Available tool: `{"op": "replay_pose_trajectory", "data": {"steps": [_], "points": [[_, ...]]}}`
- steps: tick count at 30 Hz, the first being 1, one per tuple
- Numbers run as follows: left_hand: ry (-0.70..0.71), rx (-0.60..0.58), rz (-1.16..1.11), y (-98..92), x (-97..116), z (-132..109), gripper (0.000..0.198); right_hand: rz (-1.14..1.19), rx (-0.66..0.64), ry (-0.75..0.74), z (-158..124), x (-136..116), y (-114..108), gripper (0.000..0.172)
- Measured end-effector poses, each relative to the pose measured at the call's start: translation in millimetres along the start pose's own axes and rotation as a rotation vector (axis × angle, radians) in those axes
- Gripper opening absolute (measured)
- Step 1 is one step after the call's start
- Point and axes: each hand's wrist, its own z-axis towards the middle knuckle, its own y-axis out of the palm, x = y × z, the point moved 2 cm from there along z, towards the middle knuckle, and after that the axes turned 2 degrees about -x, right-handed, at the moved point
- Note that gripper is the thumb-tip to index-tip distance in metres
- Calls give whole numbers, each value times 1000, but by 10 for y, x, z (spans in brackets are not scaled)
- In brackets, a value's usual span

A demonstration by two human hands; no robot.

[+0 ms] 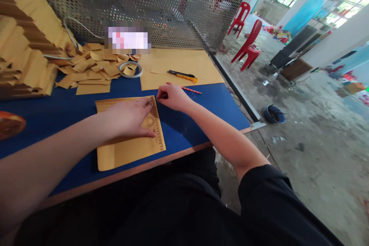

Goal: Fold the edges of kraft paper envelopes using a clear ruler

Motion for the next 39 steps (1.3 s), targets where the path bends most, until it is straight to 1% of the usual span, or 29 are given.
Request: {"op": "replay_pose_trajectory", "data": {"steps": [2, 4, 5, 8, 9, 13, 15, 20, 23, 25, 28, 31, 36, 39], "points": [[-2, 6, -19, 10, -11, 3, 95, 28, -8, 16, -3, 5, 11, 4], [-3, 12, -40, 15, -17, 6, 97, 9, -17, 5, -7, 2, 28, 3], [-5, 15, -48, 15, -18, 7, 97, 2, -17, -6, -8, -2, 36, 6], [-14, 26, -58, 8, -14, 9, 97, 24, -8, -27, -3, -6, 56, 23], [-15, 23, -53, 6, -10, 8, 97, 24, -12, -26, 3, -5, 61, 25], [-12, 16, -32, -2, 2, -1, 99, -60, -56, -28, 39, -2, 61, 19], [-14, 18, -29, -6, 5, -1, 100, -92, -57, -20, 57, -8, 48, 18], [-30, -6, -30, 9, 1, 15, 101, -144, -86, 40, 85, -47, 22, 17], [-37, 7, -57, 20, -8, 17, 99, -209, -111, 39, 117, -94, 9, 19], [-24, 15, -63, 19, -10, 11, 94, -253, -138, 50, 159, -125, -3, 18], [-3, 16, -58, 1, -3, -1, 87, -306, -218, 97, 251, -164, -27, 16], [5, 6, -43, -25, 13, -4, 90, -366, -284, 113, 353, -196, -54, 15], [17, -16, 8, -48, 30, -3, 97, -397, -311, 91, 491, -197, -87, 12], [9, -19, 5, -62, 37, -15, 94, -392, -312, 78, 562, -156, -96, 11]]}}
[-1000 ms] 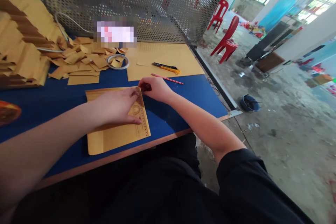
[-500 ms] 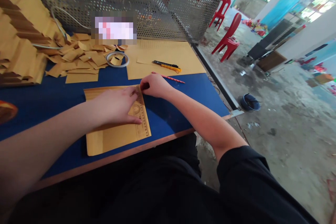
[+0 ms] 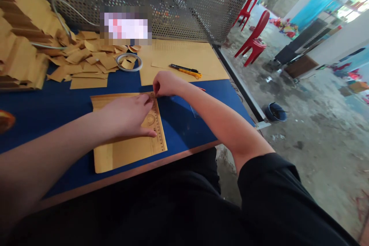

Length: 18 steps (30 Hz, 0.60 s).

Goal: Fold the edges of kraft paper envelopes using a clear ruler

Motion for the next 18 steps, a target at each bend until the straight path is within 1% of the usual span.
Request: {"op": "replay_pose_trajectory", "data": {"steps": [4, 6, 11, 14, 16, 18], "points": [[-3, -3, -1, -19, 15, -18, 89, -8, 35, -13, 117, 59, -9, 17], [3, 3, 11, -24, 19, -20, 87, -14, 57, -7, 180, 77, -16, 18], [10, -6, 4, -7, 2, -8, 90, -4, 115, 32, 274, 89, -39, 21], [3, 0, -9, 15, -13, 0, 93, 8, 137, -3, 223, 81, -25, 20], [-12, -8, -17, 31, -22, 5, 98, 4, 159, -30, 137, 76, 6, 17], [-15, -8, -13, 41, -26, 11, 101, -1, 188, -45, 32, 75, 56, 19]]}}
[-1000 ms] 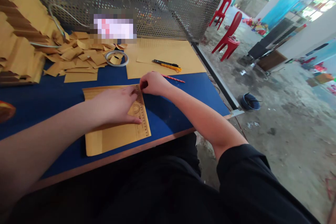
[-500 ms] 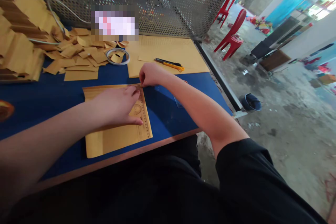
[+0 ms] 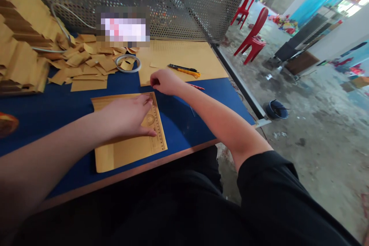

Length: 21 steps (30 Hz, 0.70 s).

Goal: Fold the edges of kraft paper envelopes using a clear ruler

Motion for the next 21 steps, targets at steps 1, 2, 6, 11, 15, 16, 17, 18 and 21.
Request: {"op": "replay_pose_trajectory", "data": {"steps": [1, 2, 6, 11, 15, 16, 17, 18, 21], "points": [[0, 4, 1, 2, -1, 3, 101, -1, 11, -6, -57, -1, 21, 20], [-1, 12, 0, 2, -3, 5, 100, -3, 20, -14, -110, -2, 47, 20], [-19, 24, -11, 6, -21, 11, 97, -32, 48, -101, -264, -2, 166, 26], [4, 45, 10, 17, -47, 16, 100, -59, 48, -134, -326, 16, 273, 36], [3, 46, 15, 44, -77, 40, 96, -8, 50, -137, -346, 21, 306, 33], [7, 51, 13, 52, -84, 47, 95, -4, 43, -138, -355, 19, 314, 31], [11, 57, 10, 59, -91, 54, 93, -3, 34, -140, -366, 15, 321, 30], [15, 61, 8, 66, -97, 60, 93, -3, 27, -143, -380, 9, 327, 29], [18, 67, 14, 83, -112, 74, 96, -6, 19, -149, -438, -15, 336, 27]]}}
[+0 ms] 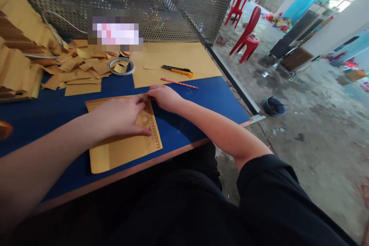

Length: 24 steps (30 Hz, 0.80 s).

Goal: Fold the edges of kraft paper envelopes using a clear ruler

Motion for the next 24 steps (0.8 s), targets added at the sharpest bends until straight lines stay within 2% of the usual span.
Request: {"op": "replay_pose_trajectory", "data": {"steps": [6, 12, 24], "points": [[-10, -5, 0, -1, 7, 0, 102, -21, -11, -31, -126, -91, -2, 29], [-4, -3, -5, -28, 17, -27, 94, -75, -25, -37, -238, -156, 16, 31], [-29, -28, 28, -37, 51, -28, 93, -72, -23, -70, -483, -243, 63, 26]]}}
